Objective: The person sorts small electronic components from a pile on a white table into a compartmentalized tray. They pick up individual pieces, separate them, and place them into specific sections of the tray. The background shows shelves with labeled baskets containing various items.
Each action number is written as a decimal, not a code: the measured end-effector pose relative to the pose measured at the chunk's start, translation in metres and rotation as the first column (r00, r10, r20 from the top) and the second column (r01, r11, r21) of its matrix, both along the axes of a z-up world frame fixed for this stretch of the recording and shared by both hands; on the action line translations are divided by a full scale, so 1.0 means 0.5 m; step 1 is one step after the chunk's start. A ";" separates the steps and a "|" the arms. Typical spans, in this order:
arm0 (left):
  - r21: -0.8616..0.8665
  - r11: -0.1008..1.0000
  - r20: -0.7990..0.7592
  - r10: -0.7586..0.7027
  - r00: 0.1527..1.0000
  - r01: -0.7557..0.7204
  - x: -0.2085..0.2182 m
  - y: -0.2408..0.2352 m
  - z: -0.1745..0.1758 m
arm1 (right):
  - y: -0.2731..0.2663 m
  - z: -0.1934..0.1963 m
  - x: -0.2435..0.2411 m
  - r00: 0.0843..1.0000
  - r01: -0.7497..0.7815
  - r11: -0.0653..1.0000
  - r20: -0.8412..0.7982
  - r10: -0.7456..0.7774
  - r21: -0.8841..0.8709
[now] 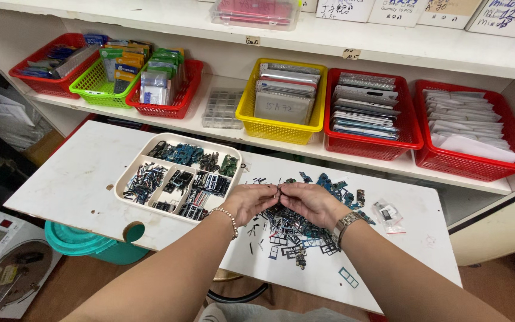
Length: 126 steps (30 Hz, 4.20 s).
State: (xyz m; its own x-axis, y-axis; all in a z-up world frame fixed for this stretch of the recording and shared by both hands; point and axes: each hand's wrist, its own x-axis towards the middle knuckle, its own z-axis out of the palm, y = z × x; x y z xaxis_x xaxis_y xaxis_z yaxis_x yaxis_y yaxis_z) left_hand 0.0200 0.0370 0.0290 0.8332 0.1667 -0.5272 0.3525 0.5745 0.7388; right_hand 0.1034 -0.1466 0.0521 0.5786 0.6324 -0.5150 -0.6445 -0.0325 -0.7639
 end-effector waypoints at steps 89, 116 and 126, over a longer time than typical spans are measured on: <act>0.412 0.906 -0.190 -0.018 0.982 0.096 -0.134 0.488 -0.027 | 0.575 -0.027 -0.054 0.481 0.019 0.810 0.716 0.506 -0.586; 0.619 0.778 0.033 0.108 0.994 -0.105 -0.023 0.287 0.023 | 0.369 -0.005 -0.032 0.858 0.137 0.938 0.511 0.049 -0.319; 0.465 0.859 -0.088 -0.195 0.977 0.213 0.036 0.059 -0.052 | 0.022 -0.081 0.009 0.809 0.407 0.730 0.587 -0.010 -0.549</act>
State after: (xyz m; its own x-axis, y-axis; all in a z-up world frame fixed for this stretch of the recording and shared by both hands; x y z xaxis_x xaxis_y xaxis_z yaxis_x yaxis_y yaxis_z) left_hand 0.0379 0.0665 0.0032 0.8575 0.2305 -0.4599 0.4554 0.0756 0.8871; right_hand 0.1080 -0.1354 0.0115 0.9437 0.1042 -0.3139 -0.2115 -0.5394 -0.8151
